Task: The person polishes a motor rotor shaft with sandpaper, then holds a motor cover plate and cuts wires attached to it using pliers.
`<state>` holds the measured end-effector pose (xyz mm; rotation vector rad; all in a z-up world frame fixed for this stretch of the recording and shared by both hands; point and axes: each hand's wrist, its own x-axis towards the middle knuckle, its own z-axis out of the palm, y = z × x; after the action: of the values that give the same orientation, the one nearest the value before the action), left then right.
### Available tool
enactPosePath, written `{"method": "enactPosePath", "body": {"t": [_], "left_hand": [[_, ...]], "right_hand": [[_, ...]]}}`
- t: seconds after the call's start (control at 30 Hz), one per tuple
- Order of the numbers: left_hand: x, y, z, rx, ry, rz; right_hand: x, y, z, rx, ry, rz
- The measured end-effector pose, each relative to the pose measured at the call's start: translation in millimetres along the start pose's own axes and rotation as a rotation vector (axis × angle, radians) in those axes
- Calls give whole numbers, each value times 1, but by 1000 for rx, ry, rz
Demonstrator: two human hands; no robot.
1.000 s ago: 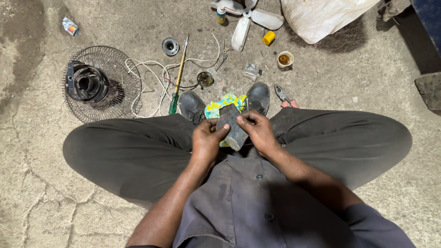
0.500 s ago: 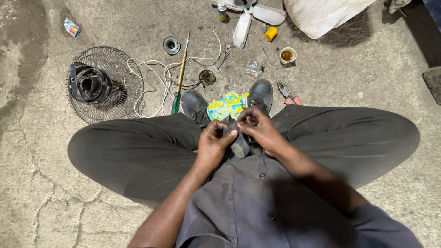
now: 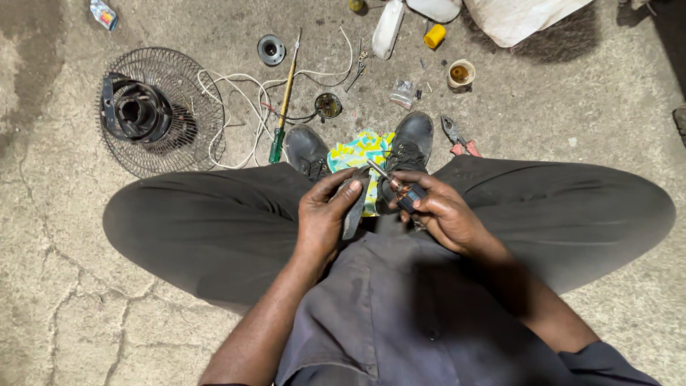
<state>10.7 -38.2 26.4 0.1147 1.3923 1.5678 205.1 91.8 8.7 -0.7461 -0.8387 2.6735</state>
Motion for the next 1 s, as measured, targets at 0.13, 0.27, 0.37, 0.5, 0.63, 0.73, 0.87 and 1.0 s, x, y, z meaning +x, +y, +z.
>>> {"method": "enactPosePath", "body": {"t": [0.13,0.27,0.37,0.5,0.63,0.73,0.87,1.0], "left_hand": [[-5,4,-1,254,17,14],[-8,-1,-1,318,-74,63],[-4,-7,1,180,8,-42],[-10,-3,10,142,4,75],[-17,20,22,574,1,509],[-22,35,29,679,33,596],[-27,46,32,731,27,766],[-29,49,34,739,0,841]], "right_hand": [[1,8,-6,-41,12,-22],[7,15,-3,-635,258,-107],[4,15,3,-720,254,-175],[1,7,13,-964,198,-375],[0,6,28,-868,228,-384],[-2,2,38,-734,249,-370],[-6,-6,50,-808,235,-472],[-6,-12,60,-925,218,-548]]}}
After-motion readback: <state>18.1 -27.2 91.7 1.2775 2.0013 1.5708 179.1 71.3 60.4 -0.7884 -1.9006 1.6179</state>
